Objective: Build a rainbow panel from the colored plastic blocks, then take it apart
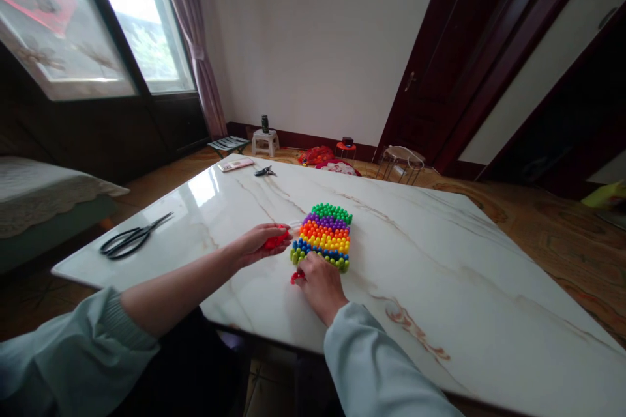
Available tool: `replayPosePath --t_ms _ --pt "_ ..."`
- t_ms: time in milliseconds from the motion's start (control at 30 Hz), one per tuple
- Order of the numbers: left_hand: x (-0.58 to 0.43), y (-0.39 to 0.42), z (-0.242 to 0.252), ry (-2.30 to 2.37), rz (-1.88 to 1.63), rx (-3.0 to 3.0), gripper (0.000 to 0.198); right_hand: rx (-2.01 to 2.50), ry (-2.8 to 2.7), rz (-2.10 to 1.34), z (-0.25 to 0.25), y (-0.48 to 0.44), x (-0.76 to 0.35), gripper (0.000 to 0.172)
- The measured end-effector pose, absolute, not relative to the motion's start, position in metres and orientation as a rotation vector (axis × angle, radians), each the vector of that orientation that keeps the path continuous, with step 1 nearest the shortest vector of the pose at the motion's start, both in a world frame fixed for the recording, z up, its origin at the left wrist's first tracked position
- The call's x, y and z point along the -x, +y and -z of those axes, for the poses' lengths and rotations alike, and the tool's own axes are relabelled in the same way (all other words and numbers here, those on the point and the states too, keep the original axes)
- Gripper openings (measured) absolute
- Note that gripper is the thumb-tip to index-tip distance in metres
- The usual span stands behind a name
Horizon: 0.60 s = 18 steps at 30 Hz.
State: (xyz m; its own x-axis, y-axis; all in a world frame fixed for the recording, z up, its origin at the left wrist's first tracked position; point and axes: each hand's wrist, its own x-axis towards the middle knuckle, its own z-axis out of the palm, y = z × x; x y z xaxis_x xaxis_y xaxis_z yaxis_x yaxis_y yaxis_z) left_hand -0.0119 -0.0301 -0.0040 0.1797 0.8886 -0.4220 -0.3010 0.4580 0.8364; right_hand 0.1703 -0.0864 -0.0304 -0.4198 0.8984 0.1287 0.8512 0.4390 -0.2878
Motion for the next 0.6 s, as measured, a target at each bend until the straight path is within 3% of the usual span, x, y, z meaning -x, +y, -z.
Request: replayPosePath --t_ms 400,600 --pt "0.013 -0.038 -0.007 1.094 -0.926 -0.671 0.014 1.61 -2.44 -0.152 0.038 -0.064 -0.146 0.008" --pt "0.013 -0.035 -0.004 1.053 -0.913 -0.681 0.023 1.574 -2.344 -0.235 0.03 -0.066 -0.149 0.012"
